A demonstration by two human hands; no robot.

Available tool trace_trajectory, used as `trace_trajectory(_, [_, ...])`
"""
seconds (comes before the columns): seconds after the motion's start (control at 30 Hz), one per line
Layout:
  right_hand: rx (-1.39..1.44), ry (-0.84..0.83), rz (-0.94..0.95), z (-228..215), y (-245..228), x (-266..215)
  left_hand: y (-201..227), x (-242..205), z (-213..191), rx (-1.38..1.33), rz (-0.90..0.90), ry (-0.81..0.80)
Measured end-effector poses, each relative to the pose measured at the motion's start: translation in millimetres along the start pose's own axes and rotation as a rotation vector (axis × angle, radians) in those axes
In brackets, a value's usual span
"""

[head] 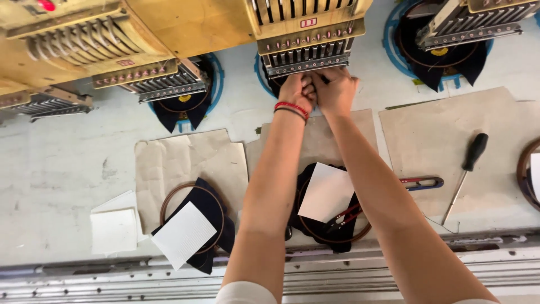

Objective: Threading an industrial embroidery machine and preparing fabric hoops for production.

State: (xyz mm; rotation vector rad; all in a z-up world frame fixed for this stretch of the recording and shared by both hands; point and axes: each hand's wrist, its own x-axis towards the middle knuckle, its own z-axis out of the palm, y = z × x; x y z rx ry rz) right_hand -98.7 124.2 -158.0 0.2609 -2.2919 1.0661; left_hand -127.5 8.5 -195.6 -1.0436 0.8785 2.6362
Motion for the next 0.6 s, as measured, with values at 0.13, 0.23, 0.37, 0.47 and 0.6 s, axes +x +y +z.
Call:
trace_trajectory(0.13, [0.044, 0.019, -0.001, -15, -15, 6, 6, -65, 42, -0.065, 0.165, 0.095])
trace_trajectory(0.23, [0.131, -0.046, 0.032, -34, -15, 5, 5, -82, 34, -0.073, 0.241, 0.302])
trace_trajectory(0.37, [0.605, -0.283, 0.222, -137, -43, -5, 47, -103, -54, 0.543, 0.541, 0.62])
trace_trajectory(0.47, [0.568, -0.345, -0.009, -221, -62, -48, 111, -144, -150, 0.886, 0.674, 0.659])
trace_trajectory(0.6, [0.371, -0.558, -0.289, -270, -75, -136, 155, -229, -241, 0.948, 0.657, 0.513])
